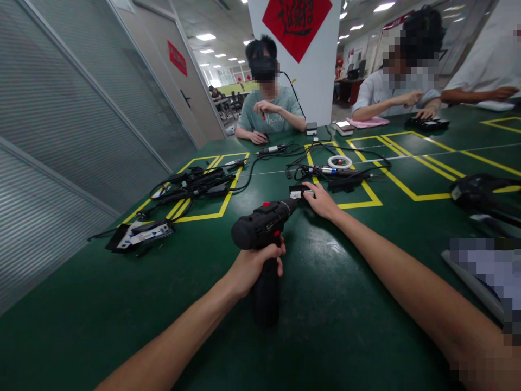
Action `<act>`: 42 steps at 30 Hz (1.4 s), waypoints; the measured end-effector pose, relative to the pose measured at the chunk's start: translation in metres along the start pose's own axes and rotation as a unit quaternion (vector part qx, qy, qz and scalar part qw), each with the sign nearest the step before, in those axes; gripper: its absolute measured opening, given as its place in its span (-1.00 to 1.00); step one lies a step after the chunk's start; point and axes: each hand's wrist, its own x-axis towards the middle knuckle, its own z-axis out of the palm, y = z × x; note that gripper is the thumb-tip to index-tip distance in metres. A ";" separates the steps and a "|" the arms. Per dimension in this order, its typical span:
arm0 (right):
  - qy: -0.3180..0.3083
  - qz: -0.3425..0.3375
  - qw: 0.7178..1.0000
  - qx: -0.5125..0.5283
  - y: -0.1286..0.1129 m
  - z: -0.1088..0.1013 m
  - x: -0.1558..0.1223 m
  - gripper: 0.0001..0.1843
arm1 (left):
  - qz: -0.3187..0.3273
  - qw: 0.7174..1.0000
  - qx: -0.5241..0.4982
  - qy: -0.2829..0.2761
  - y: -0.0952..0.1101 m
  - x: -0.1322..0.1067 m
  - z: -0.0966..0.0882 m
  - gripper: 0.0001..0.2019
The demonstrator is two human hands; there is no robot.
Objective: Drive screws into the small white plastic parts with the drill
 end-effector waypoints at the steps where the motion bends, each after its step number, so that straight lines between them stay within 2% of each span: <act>1: 0.003 0.002 1.000 0.002 0.000 0.000 0.000 -0.47 | -0.001 1.000 -0.002 0.001 -0.001 0.000 0.000 -0.83; 9: 0.029 0.003 1.000 0.005 -0.001 0.001 0.003 -0.51 | -0.011 0.999 -0.029 0.007 -0.003 0.003 0.000 -0.82; 42: 0.039 0.001 0.999 0.012 -0.001 0.001 0.002 -0.53 | -0.020 1.000 -0.022 0.006 -0.001 0.001 0.001 -0.79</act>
